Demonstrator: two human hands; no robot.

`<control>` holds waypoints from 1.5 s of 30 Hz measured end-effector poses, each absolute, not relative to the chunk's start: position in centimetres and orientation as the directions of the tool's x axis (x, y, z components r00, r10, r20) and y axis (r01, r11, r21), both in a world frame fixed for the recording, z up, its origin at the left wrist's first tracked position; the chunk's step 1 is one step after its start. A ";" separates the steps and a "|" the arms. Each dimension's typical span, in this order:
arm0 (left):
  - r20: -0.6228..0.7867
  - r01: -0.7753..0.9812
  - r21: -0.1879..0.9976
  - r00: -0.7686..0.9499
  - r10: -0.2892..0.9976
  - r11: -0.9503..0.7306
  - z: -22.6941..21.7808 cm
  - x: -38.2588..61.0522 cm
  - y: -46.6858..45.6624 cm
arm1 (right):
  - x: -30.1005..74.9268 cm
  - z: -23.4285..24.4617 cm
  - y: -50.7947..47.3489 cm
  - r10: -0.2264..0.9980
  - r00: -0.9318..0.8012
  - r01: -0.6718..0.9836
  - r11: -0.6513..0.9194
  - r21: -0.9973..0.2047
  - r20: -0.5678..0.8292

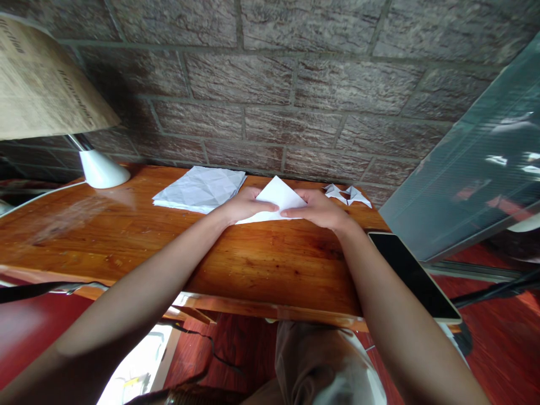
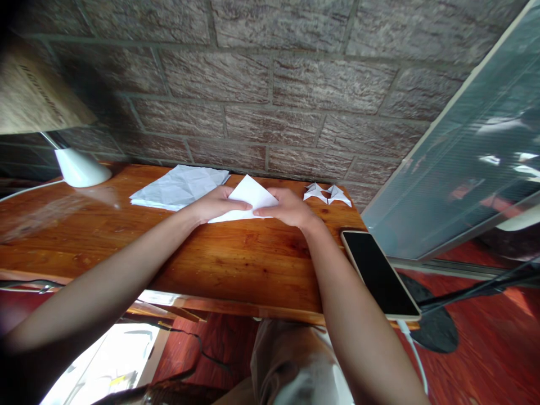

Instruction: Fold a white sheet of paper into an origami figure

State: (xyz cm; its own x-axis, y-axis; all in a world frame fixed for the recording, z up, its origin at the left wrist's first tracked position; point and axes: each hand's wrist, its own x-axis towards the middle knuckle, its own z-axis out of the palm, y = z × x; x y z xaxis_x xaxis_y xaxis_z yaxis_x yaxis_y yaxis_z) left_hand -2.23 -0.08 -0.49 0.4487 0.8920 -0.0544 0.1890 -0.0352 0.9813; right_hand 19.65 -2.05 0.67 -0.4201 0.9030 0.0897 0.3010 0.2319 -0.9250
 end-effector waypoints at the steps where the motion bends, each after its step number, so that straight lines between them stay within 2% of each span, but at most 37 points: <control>1: -0.055 0.197 0.980 0.447 0.893 -0.039 -0.5 -2.3 -0.1 | 19.7 0.7 -2.1 0.902 -0.428 0.308 0.213 -0.927 0.065; 5: -0.055 0.233 0.970 0.467 0.883 -0.062 -0.5 -2.2 0.0 | 19.8 0.5 -2.0 0.905 -0.424 0.353 0.179 -0.918 0.014; 17: 0.005 0.192 0.974 0.525 0.851 -0.124 -1.0 -2.2 0.2 | 19.5 0.4 -1.9 0.918 -0.396 0.383 0.198 -0.902 0.033; 26: 0.061 0.277 0.936 0.483 0.873 -0.219 -0.7 -2.1 0.0 | 19.7 0.0 -1.7 0.918 -0.396 0.369 0.176 -0.912 0.017; 30: 0.103 0.240 0.942 0.451 0.886 -0.232 -0.4 -2.0 -0.2 | 19.6 -0.1 -1.7 0.919 -0.393 0.402 0.183 -0.897 0.011; 36: 0.096 0.237 0.944 0.468 0.879 -0.229 -0.3 -2.0 -0.3 | 19.4 -0.2 -1.8 0.921 -0.389 0.443 0.209 -0.872 0.023; 45: 0.297 0.216 0.885 0.422 0.857 -0.413 -0.1 -1.7 0.0 | 19.1 0.4 -2.1 0.905 -0.423 0.360 0.120 -0.925 -0.047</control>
State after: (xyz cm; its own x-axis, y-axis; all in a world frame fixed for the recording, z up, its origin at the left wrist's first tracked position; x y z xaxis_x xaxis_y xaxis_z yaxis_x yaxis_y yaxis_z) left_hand -1.74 -0.01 -0.12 0.4216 0.8568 0.2970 0.2159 -0.4130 0.8848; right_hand 19.11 -2.11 0.38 -0.4227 0.9051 -0.0468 0.3595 0.1201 -0.9254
